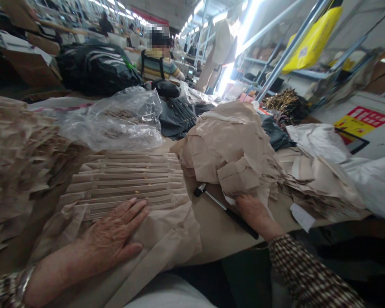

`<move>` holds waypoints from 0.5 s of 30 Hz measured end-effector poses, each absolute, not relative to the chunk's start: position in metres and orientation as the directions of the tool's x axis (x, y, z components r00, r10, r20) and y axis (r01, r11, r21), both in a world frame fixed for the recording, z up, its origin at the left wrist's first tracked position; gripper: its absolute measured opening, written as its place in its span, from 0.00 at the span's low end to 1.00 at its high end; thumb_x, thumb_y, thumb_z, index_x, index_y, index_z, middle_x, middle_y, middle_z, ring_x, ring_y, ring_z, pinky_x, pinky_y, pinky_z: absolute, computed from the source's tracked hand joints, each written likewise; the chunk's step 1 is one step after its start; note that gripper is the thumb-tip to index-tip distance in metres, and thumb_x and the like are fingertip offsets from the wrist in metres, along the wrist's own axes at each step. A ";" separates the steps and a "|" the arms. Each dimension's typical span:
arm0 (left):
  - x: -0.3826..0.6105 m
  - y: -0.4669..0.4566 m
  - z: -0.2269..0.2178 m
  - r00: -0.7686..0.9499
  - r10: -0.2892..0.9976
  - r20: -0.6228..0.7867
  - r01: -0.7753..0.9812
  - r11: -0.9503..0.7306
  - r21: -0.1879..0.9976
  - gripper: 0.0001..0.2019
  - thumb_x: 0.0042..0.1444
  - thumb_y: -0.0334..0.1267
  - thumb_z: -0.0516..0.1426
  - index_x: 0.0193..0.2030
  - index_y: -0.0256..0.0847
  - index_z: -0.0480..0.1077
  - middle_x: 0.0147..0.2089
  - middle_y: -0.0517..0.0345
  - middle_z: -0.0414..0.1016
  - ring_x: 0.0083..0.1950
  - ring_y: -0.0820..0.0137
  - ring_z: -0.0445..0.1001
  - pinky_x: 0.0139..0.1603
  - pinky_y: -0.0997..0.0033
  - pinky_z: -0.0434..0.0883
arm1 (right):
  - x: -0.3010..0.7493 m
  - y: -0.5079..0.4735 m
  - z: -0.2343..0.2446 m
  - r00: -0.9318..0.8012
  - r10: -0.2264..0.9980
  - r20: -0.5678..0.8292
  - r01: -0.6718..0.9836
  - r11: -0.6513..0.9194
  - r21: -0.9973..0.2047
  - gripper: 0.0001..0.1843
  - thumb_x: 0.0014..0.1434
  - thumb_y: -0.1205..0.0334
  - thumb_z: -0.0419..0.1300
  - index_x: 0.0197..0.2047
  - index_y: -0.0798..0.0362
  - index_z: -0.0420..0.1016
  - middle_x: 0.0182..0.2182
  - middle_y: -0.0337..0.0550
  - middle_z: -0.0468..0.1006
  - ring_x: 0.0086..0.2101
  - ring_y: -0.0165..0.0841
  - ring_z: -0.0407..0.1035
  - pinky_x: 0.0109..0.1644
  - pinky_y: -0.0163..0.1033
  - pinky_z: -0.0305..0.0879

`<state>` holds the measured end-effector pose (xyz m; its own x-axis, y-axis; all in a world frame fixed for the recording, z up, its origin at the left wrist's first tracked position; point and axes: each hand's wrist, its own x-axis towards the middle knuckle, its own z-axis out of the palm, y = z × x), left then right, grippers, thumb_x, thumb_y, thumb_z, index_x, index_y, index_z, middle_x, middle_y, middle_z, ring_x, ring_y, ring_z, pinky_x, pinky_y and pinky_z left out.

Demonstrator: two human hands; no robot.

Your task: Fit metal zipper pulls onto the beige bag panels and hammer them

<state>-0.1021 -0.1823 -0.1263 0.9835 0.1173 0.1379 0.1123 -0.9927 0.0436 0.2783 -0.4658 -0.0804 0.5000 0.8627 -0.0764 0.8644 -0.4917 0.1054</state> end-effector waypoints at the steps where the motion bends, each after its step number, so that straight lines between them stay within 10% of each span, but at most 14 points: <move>1: -0.101 -0.182 -0.124 0.985 0.127 0.118 0.121 -0.991 0.063 0.38 0.59 0.57 0.56 0.73 0.46 0.55 0.74 0.50 0.54 0.74 0.50 0.54 0.71 0.51 0.58 | 0.284 -0.464 -0.076 0.520 0.851 -0.075 0.853 -0.515 0.081 0.15 0.66 0.70 0.46 0.39 0.57 0.74 0.39 0.54 0.79 0.41 0.39 0.73 0.46 0.43 0.66; 15: -0.097 -0.182 -0.103 0.981 0.155 0.119 0.133 -0.976 0.174 0.29 0.61 0.45 0.56 0.69 0.45 0.62 0.73 0.48 0.58 0.72 0.53 0.59 0.68 0.53 0.65 | 0.276 -0.442 -0.042 0.535 0.844 -0.037 0.823 -0.530 -0.202 0.17 0.64 0.61 0.49 0.44 0.57 0.77 0.43 0.54 0.80 0.44 0.40 0.75 0.50 0.43 0.70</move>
